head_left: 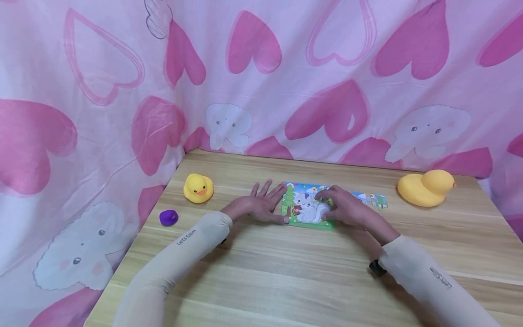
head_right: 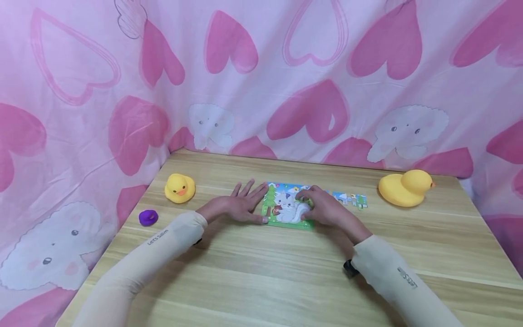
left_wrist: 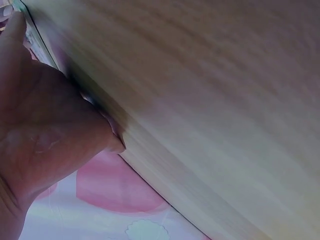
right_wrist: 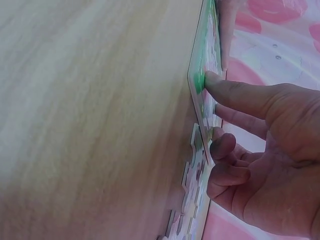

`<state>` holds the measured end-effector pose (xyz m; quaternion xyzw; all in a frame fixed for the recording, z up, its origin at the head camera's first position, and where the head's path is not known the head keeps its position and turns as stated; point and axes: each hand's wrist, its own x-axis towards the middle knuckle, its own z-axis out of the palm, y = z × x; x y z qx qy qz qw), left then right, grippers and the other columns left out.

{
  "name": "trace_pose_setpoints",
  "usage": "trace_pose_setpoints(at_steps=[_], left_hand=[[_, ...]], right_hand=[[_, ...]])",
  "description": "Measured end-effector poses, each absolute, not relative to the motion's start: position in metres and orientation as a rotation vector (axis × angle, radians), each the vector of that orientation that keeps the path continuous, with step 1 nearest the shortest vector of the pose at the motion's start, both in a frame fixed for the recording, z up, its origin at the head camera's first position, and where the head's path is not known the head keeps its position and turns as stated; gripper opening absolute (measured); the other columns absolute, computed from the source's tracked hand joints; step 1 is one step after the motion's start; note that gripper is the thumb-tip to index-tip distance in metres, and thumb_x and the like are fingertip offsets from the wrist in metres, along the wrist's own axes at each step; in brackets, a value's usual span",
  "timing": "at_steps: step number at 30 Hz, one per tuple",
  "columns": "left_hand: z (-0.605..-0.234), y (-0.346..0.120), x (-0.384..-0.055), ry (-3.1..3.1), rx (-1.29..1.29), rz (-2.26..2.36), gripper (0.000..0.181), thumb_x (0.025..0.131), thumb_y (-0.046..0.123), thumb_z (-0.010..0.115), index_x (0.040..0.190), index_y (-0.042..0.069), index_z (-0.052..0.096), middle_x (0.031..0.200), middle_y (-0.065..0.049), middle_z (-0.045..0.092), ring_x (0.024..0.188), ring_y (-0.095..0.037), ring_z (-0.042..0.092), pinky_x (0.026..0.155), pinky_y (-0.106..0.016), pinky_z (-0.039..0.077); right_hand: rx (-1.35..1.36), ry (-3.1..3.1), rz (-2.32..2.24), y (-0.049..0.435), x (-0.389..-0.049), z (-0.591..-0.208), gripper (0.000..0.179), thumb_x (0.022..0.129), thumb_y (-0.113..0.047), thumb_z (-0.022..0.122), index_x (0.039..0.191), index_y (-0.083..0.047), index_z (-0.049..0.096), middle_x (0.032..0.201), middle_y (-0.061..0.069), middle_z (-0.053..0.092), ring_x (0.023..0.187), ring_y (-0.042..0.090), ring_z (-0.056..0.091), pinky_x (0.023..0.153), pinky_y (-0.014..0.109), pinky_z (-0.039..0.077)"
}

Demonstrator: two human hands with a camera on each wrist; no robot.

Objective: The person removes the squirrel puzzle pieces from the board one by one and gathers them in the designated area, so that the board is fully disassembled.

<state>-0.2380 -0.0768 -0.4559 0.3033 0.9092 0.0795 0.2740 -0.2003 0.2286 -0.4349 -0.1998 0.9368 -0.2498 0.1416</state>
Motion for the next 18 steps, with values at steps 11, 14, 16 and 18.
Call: trace_pose_setpoints(at_steps=[11, 14, 16, 18], left_hand=[[-0.452, -0.076, -0.233, 2.465, 0.795, 0.208, 0.109, 0.096, 0.084, 0.039, 0.169, 0.027, -0.018, 0.177, 0.011, -0.026, 0.163, -0.030, -0.029, 0.129, -0.064, -0.020], [-0.455, -0.075, -0.234, 2.472, 0.795, 0.202, 0.110, 0.096, 0.084, 0.041, 0.169, 0.028, -0.018, 0.176, 0.012, -0.026, 0.163, -0.030, -0.029, 0.128, -0.065, -0.020], [-0.453, -0.074, -0.233, 2.471, 0.797, 0.196, 0.109, 0.096, 0.083, 0.041, 0.169, 0.028, -0.018, 0.177, 0.011, -0.026, 0.163, -0.031, -0.029, 0.128, -0.065, -0.020], [-0.454, -0.073, -0.234, 2.477, 0.800, 0.189, 0.110, 0.095, 0.084, 0.043, 0.169, 0.029, -0.018, 0.176, 0.012, -0.026, 0.163, -0.031, -0.029, 0.128, -0.065, -0.020]], right_hand=[[-0.596, 2.648, -0.719, 0.228, -0.210, -0.436, 0.054, 0.091, -0.020, 0.085, 0.140, -0.019, 0.063, 0.135, 0.017, 0.061, 0.103, 0.027, 0.059, 0.093, 0.047, 0.054], [-0.598, 2.637, -0.709, 0.229, -0.213, -0.435, 0.053, 0.090, -0.020, 0.086, 0.139, -0.019, 0.063, 0.134, 0.018, 0.062, 0.104, 0.027, 0.060, 0.096, 0.050, 0.054], [-0.620, 2.631, -0.698, 0.230, -0.215, -0.434, 0.053, 0.090, -0.020, 0.086, 0.138, -0.017, 0.064, 0.132, 0.019, 0.063, 0.104, 0.027, 0.060, 0.095, 0.050, 0.054], [-0.629, 2.630, -0.680, 0.231, -0.216, -0.433, 0.052, 0.090, -0.020, 0.086, 0.137, -0.018, 0.064, 0.131, 0.019, 0.064, 0.104, 0.026, 0.060, 0.095, 0.049, 0.054]])
